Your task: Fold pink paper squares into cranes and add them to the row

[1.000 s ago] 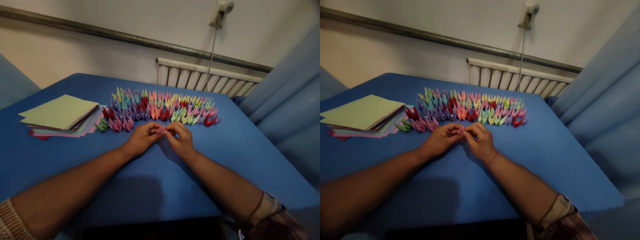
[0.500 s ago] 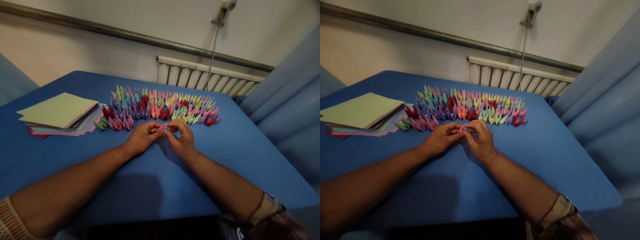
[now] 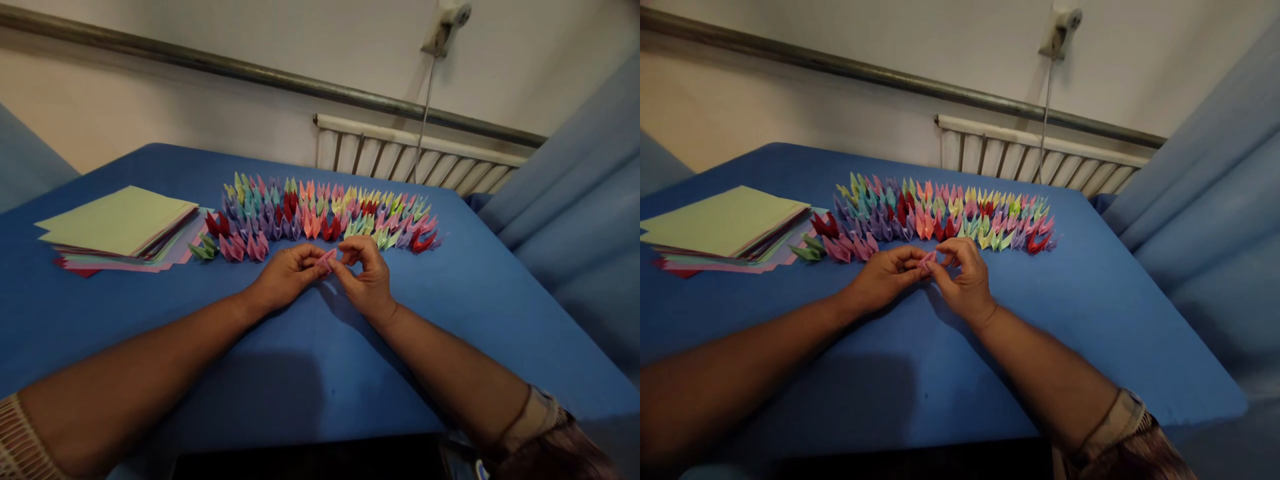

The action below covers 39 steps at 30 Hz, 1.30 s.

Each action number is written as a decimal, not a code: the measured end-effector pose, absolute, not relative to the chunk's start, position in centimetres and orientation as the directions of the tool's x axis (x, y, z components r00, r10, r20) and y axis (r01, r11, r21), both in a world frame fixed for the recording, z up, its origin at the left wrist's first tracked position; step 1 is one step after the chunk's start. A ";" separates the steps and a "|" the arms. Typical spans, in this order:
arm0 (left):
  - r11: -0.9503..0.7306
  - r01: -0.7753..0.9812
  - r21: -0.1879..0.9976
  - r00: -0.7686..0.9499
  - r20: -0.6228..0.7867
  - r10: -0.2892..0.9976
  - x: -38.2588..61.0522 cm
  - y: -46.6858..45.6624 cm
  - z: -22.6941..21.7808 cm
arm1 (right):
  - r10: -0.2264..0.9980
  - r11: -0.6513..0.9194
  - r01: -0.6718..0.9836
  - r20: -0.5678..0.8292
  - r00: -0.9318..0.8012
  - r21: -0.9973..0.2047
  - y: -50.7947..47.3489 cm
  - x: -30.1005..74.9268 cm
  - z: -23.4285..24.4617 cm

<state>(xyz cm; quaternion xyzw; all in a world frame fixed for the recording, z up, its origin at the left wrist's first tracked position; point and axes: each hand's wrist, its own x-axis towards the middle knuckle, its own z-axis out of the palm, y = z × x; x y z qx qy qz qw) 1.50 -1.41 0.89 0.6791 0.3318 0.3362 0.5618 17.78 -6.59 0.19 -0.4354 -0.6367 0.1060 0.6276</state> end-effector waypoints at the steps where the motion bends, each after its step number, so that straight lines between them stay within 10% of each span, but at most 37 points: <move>1: -0.145 0.069 0.987 0.553 0.083 0.829 1.5 -1.4 0.9 | 0.686 0.601 0.437 0.712 0.147 -0.669 -6.6 17.8 0.3; 39: 0.206 -0.097 0.974 0.478 -0.136 0.868 1.8 -2.0 1.7 | 0.848 0.456 0.265 0.506 0.162 -0.849 -5.4 17.6 -2.0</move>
